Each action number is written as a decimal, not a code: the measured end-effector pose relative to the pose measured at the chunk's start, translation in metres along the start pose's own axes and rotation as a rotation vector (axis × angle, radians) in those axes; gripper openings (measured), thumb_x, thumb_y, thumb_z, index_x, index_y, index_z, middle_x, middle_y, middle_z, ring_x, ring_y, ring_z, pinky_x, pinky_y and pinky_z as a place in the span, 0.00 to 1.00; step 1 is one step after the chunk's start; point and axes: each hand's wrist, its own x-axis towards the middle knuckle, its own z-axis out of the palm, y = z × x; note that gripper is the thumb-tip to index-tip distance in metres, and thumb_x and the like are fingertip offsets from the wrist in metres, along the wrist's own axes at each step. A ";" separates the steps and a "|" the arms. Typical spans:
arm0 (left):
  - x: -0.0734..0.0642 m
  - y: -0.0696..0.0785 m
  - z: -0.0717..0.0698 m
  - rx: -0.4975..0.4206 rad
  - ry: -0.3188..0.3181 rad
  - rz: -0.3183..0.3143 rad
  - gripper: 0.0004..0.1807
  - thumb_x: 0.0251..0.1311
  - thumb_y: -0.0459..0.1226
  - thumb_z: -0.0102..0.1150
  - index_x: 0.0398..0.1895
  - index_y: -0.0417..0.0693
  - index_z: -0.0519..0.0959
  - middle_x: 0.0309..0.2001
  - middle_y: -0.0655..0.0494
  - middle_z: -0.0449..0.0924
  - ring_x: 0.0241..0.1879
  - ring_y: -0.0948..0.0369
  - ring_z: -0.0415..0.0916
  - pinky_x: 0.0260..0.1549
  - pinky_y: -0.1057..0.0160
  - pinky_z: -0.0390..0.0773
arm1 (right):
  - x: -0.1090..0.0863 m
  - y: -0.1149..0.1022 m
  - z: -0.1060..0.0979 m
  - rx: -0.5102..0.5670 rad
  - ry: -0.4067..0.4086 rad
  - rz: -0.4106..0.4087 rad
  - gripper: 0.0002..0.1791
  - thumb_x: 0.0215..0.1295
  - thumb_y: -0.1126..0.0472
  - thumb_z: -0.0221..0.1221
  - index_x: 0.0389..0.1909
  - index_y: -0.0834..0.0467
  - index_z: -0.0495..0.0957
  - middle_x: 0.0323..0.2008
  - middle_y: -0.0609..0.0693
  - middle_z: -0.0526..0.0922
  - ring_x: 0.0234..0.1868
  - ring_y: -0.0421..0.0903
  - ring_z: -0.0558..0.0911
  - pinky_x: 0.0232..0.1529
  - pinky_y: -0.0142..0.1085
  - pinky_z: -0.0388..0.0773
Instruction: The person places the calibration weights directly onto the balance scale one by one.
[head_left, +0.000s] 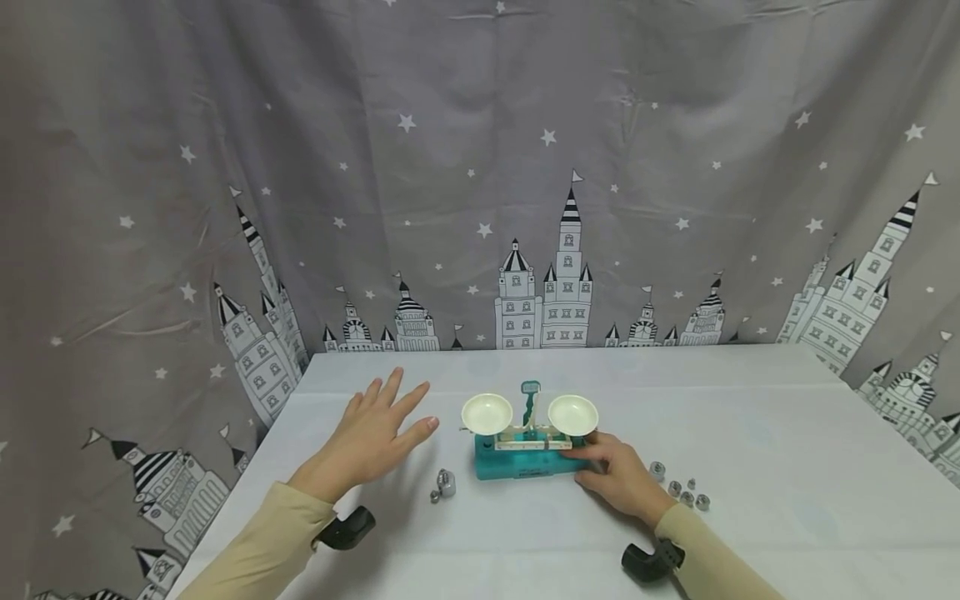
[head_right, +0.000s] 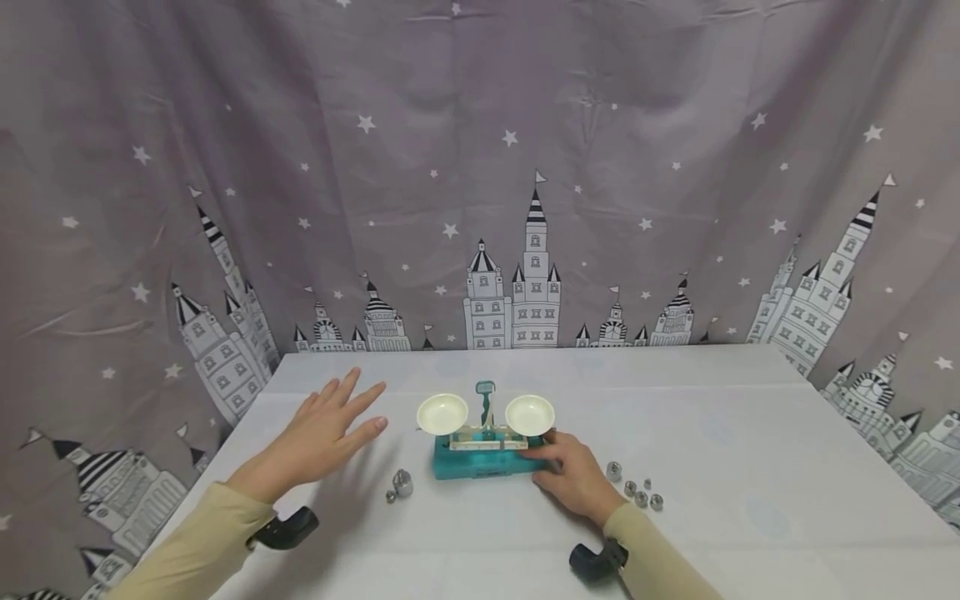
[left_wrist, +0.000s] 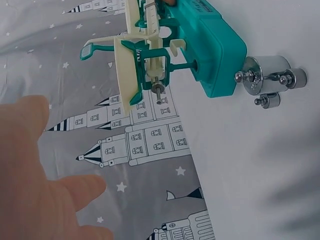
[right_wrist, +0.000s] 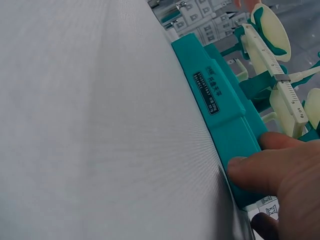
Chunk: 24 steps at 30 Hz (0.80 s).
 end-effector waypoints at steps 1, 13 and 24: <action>0.000 -0.001 0.000 0.001 0.003 -0.002 0.36 0.74 0.59 0.43 0.78 0.51 0.63 0.80 0.31 0.47 0.77 0.27 0.45 0.72 0.24 0.46 | 0.000 0.000 0.000 -0.002 0.008 0.000 0.16 0.56 0.68 0.68 0.46 0.53 0.89 0.65 0.65 0.78 0.69 0.69 0.73 0.70 0.65 0.67; -0.005 -0.001 -0.003 -0.009 0.019 0.004 0.34 0.75 0.56 0.44 0.76 0.50 0.66 0.79 0.29 0.50 0.76 0.26 0.48 0.71 0.24 0.49 | -0.002 0.001 0.001 -0.017 0.088 -0.021 0.12 0.52 0.69 0.71 0.38 0.53 0.90 0.58 0.57 0.84 0.65 0.63 0.79 0.69 0.60 0.71; -0.005 0.001 -0.003 -0.006 0.006 0.010 0.33 0.75 0.57 0.43 0.76 0.50 0.67 0.79 0.29 0.50 0.76 0.26 0.48 0.71 0.23 0.50 | -0.004 0.001 0.000 -0.032 0.105 0.010 0.12 0.54 0.67 0.71 0.38 0.51 0.90 0.54 0.53 0.84 0.65 0.61 0.79 0.68 0.58 0.73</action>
